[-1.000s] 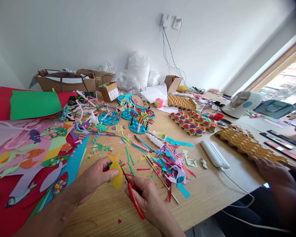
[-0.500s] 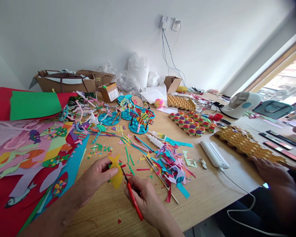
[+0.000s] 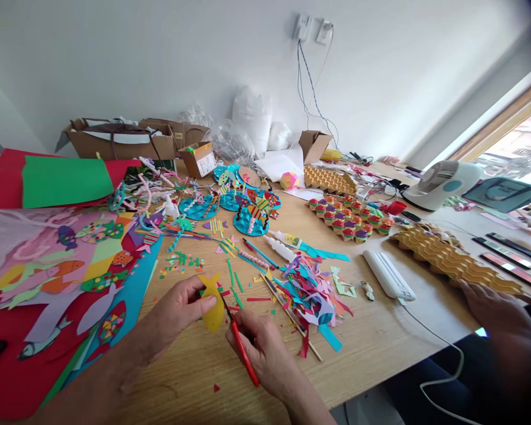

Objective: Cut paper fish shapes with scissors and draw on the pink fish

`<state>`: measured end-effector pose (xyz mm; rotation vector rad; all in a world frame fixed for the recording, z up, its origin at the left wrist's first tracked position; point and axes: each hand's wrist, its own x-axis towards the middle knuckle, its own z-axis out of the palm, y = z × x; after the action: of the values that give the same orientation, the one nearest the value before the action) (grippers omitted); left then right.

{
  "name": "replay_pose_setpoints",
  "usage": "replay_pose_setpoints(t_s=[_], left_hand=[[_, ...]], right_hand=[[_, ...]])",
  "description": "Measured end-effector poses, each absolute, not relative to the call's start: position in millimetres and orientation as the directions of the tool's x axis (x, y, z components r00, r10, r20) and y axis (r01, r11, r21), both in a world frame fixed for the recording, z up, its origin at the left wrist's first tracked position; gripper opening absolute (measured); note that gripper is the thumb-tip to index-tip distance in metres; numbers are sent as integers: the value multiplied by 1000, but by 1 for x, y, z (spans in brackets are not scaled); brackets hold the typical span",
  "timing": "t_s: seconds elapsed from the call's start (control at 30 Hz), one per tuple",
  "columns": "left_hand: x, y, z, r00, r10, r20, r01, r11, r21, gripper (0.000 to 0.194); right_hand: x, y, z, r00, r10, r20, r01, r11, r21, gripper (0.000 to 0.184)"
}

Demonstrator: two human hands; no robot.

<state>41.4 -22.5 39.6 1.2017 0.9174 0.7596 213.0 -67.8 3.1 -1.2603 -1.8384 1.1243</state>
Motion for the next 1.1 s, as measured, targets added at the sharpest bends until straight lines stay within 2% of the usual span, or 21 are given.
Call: replay_pose_setpoints(t_s=[0.27, 0.53, 1.1], left_hand=[[42, -22, 39, 426, 885, -189, 1, 208, 978, 20], [40, -22, 38, 459, 865, -201, 43, 205, 978, 23], [41, -23, 38, 499, 838, -220, -13, 261, 965, 16]], right_hand=[[214, -69, 3, -331, 941, 67, 410, 208, -888, 29], [213, -69, 5, -334, 942, 39, 413, 183, -892, 24], [215, -68, 1, -344, 937, 64, 407, 210, -889, 29]])
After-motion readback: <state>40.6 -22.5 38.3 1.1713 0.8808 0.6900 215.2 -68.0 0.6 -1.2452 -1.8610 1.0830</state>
